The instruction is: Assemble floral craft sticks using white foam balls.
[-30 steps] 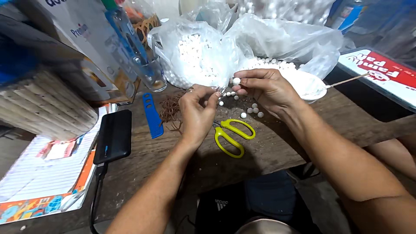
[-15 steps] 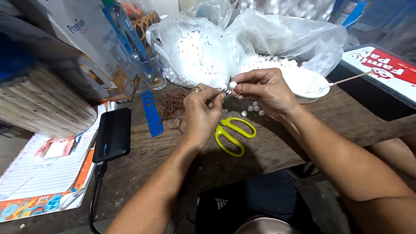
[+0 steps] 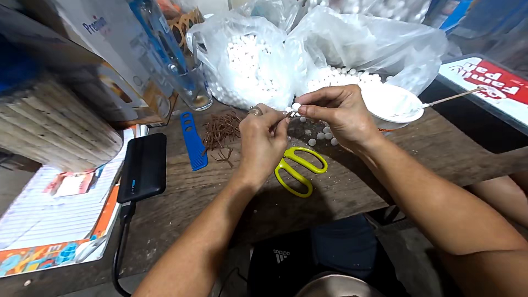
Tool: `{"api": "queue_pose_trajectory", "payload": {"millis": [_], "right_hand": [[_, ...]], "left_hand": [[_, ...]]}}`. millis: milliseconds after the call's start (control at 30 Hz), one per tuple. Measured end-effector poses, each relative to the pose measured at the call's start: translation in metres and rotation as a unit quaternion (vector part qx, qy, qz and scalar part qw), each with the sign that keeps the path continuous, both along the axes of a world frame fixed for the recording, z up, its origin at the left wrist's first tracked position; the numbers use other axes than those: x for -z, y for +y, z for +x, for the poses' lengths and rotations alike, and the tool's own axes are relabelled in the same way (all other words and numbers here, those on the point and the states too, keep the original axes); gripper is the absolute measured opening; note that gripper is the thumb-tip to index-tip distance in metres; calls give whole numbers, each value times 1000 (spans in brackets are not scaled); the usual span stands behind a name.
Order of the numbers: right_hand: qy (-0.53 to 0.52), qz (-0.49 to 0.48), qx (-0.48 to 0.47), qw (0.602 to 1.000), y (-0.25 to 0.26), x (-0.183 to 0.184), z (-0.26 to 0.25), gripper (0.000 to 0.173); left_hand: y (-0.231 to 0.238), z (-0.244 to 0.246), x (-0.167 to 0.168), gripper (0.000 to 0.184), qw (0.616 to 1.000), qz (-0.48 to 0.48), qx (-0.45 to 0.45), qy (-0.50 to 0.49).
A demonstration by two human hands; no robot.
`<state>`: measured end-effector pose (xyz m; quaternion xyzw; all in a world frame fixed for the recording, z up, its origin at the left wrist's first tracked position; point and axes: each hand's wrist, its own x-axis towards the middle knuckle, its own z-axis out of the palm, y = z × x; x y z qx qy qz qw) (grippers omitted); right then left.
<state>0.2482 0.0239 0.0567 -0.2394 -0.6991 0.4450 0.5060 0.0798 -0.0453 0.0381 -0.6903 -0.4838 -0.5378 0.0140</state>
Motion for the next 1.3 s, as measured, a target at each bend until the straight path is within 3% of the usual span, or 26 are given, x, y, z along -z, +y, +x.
{"api": "queue_pose_trajectory", "payload": {"millis": [233, 833, 1067, 1300], "right_hand": [[-37, 93, 22, 995, 2, 3, 0, 14], [-74, 140, -4, 987, -1, 3, 1, 12], [-73, 170, 6, 983, -3, 4, -1, 12], [-72, 186, 26, 980, -3, 5, -3, 12]], "left_hand": [[-1, 1, 1, 13, 999, 11, -7, 48], [-2, 1, 2, 12, 993, 60, -18, 95], [-2, 1, 1, 12, 995, 63, -15, 82], [-3, 0, 1, 9, 1000, -6, 3, 17]]}}
